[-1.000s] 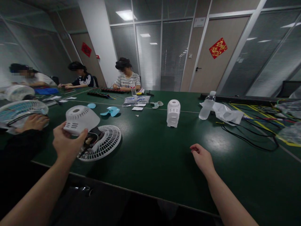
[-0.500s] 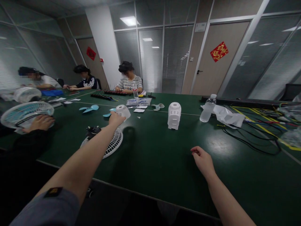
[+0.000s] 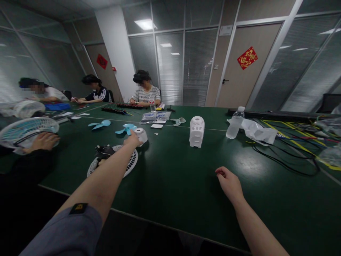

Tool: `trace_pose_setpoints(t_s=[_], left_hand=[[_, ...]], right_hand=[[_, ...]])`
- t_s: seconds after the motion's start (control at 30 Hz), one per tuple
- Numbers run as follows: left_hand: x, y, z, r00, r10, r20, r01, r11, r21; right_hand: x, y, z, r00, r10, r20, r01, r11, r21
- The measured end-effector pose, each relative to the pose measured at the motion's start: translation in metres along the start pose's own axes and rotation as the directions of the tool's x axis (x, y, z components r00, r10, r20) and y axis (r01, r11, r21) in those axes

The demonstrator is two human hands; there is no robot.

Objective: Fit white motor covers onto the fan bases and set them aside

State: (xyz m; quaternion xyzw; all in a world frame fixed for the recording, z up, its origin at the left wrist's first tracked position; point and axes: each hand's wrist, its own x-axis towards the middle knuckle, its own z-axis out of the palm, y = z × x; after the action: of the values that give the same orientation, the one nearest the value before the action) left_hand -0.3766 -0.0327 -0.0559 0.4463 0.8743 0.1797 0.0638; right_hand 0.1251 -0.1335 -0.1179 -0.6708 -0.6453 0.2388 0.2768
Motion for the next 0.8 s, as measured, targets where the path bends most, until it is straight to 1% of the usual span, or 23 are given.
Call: trace_pose_setpoints(t_s=[0.07,0.13,0.2,0.27,0.33,0.4,0.43,0.5,0.57,0.63,0.67,0.73,0.8], left_hand=[[-0.009,0.003,-0.005,0.995,0.069,-0.069,-0.069,0.998,0.001],[-0.020,0.008,-0.010,0.974,0.157,-0.165,-0.158,0.987,0.007],[-0.033,0.016,-0.016,0.935,0.251,-0.251,-0.255,0.967,0.017],[-0.049,0.022,-0.023,0.891,0.342,-0.300,-0.349,0.937,0.030],[-0.069,0.023,-0.030,0.851,0.421,-0.314,-0.430,0.902,0.041],[-0.093,0.016,-0.038,0.811,0.490,-0.320,-0.500,0.864,0.055],[-0.105,0.009,-0.042,0.789,0.519,-0.328,-0.529,0.846,0.066],[-0.129,-0.011,-0.050,0.732,0.574,-0.366,-0.577,0.809,0.115],[-0.149,-0.037,-0.059,0.705,0.590,-0.392,-0.575,0.800,0.170],[-0.162,-0.068,-0.066,0.703,0.538,-0.466,-0.510,0.837,0.198],[-0.165,-0.085,-0.068,0.695,0.488,-0.529,-0.459,0.866,0.197],[-0.166,-0.119,-0.069,0.669,0.389,-0.634,-0.383,0.911,0.154],[-0.160,-0.152,-0.065,0.670,0.275,-0.689,-0.327,0.943,0.059]], right_hand=[[0.000,0.000,0.000,1.000,0.003,0.008,-0.003,1.000,0.001],[0.000,0.000,0.000,1.000,-0.001,0.009,0.001,1.000,-0.002],[0.000,0.000,0.000,1.000,-0.009,0.011,0.009,1.000,-0.002],[-0.001,0.000,-0.001,1.000,-0.016,0.012,0.016,1.000,0.002],[-0.001,-0.002,-0.002,1.000,-0.011,0.012,0.011,1.000,0.003],[-0.003,-0.005,-0.003,1.000,0.001,0.005,-0.001,1.000,0.001],[-0.003,-0.006,-0.004,1.000,0.004,0.001,-0.004,1.000,0.000],[-0.004,-0.007,-0.004,1.000,-0.001,-0.003,0.001,1.000,0.003],[-0.005,-0.008,-0.004,1.000,-0.016,-0.005,0.016,1.000,0.007],[-0.005,-0.007,-0.004,1.000,-0.024,-0.007,0.024,1.000,0.008],[-0.005,-0.007,-0.003,1.000,-0.024,-0.007,0.024,1.000,0.009],[-0.004,-0.006,-0.003,1.000,-0.018,-0.008,0.018,1.000,0.012],[-0.004,-0.005,-0.003,1.000,-0.019,-0.008,0.019,1.000,0.022]])
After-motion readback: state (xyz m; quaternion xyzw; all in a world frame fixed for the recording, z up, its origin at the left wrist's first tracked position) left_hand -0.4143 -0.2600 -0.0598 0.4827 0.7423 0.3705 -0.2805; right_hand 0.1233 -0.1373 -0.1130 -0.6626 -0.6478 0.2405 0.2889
